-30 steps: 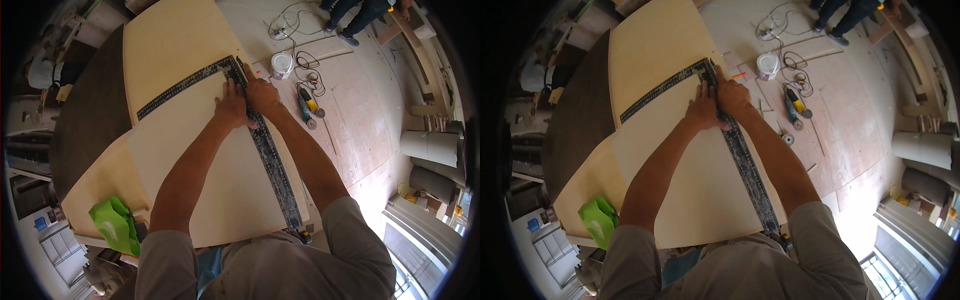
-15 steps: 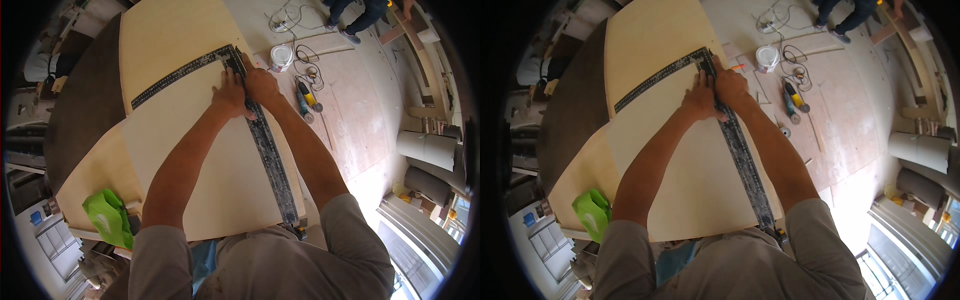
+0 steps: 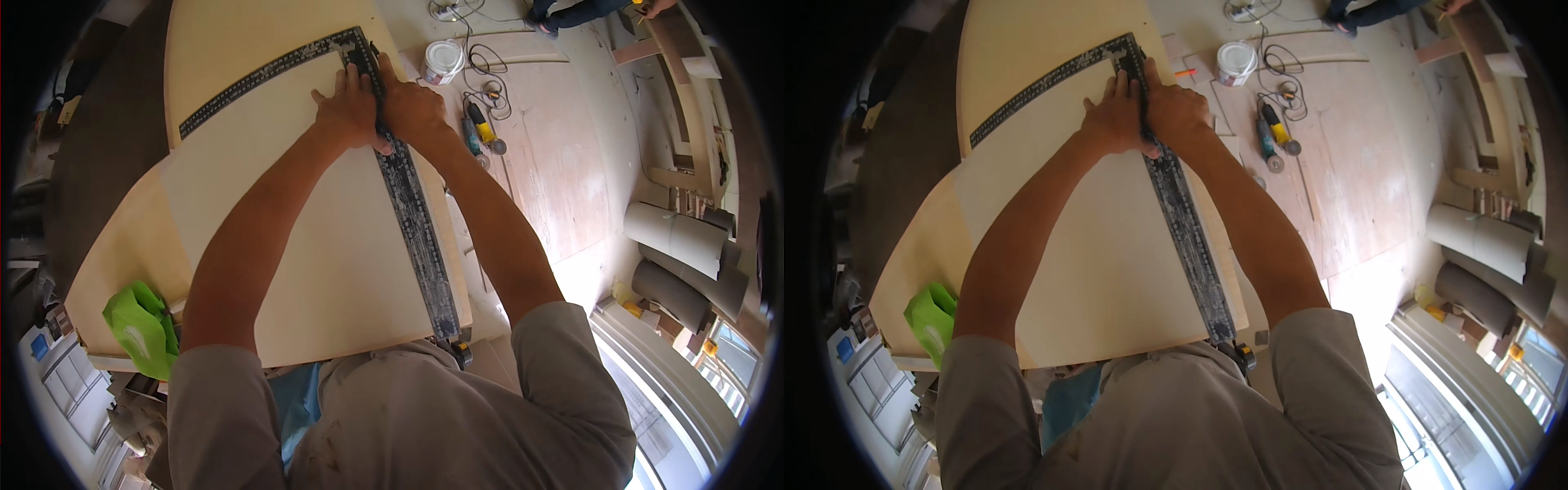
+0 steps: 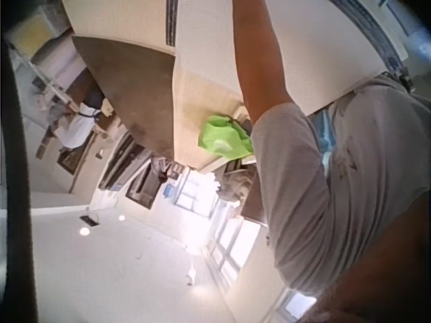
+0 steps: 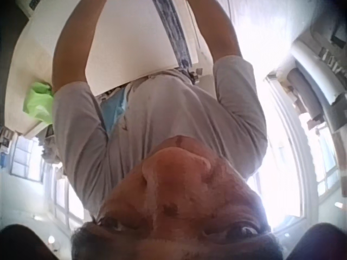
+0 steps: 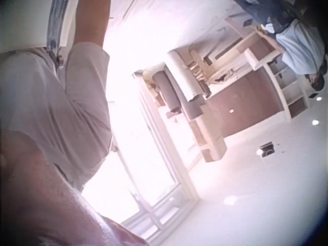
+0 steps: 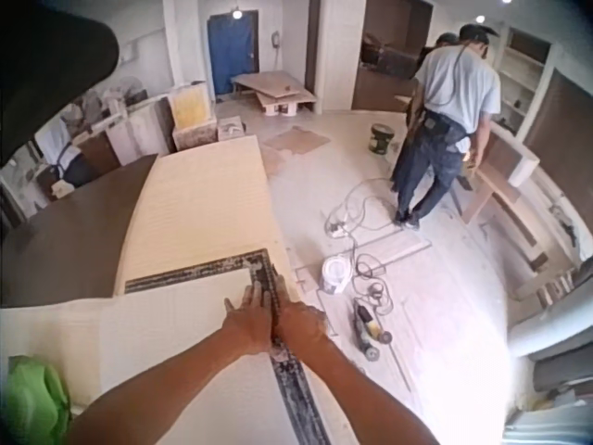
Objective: The person positions a square ruler on a large sheet of plywood and uses a utility knife to score straight lines along the ruler's edges. The person repeatedly repositions the ruler and scores additional lines to create a rectangular outline on the plywood.
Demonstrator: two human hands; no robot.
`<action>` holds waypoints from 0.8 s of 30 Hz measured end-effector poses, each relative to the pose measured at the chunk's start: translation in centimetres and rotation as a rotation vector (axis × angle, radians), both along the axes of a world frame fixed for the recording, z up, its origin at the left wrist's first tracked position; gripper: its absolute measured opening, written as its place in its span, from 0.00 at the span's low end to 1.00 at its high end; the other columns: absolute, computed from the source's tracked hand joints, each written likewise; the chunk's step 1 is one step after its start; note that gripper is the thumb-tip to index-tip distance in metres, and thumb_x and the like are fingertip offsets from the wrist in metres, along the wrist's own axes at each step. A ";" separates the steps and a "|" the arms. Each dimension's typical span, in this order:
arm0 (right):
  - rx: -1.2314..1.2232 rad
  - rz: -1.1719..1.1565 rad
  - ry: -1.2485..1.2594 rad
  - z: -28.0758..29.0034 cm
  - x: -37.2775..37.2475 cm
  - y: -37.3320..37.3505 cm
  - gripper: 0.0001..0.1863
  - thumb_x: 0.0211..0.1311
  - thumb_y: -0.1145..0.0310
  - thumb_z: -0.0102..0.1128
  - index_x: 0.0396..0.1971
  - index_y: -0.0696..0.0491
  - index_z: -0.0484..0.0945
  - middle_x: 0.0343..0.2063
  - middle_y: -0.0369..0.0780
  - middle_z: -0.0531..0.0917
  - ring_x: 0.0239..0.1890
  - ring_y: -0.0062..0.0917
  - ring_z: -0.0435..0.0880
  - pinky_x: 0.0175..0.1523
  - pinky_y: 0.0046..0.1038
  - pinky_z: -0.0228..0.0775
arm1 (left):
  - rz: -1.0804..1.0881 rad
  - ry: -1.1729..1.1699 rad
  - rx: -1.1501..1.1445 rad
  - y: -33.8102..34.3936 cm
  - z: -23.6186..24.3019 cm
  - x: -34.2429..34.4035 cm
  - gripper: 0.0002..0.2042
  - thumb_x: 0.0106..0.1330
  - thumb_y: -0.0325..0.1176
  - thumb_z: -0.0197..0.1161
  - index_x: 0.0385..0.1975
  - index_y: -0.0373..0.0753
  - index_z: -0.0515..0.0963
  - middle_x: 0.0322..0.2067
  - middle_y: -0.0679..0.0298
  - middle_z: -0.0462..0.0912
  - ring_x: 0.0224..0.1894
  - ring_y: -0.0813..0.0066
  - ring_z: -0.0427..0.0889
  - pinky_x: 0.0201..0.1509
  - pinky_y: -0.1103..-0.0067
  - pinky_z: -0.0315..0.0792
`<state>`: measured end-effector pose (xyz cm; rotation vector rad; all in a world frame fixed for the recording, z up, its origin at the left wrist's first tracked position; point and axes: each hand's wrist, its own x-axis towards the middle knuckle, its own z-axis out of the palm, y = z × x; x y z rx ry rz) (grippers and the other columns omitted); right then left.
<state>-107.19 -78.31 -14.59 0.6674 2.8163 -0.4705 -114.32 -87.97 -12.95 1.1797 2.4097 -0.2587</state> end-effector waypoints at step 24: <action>-0.102 -0.044 -0.077 1.1 16.2 -6.3 0.39 0.65 0.69 0.48 0.75 0.47 0.44 0.28 0.51 0.83 0.28 0.42 0.86 0.34 0.43 0.79 | -0.034 0.085 -0.042 0.2 -0.9 -0.3 0.64 0.37 0.61 0.79 0.71 0.33 0.49 0.74 0.48 0.43 0.76 0.54 0.44 0.68 0.39 0.53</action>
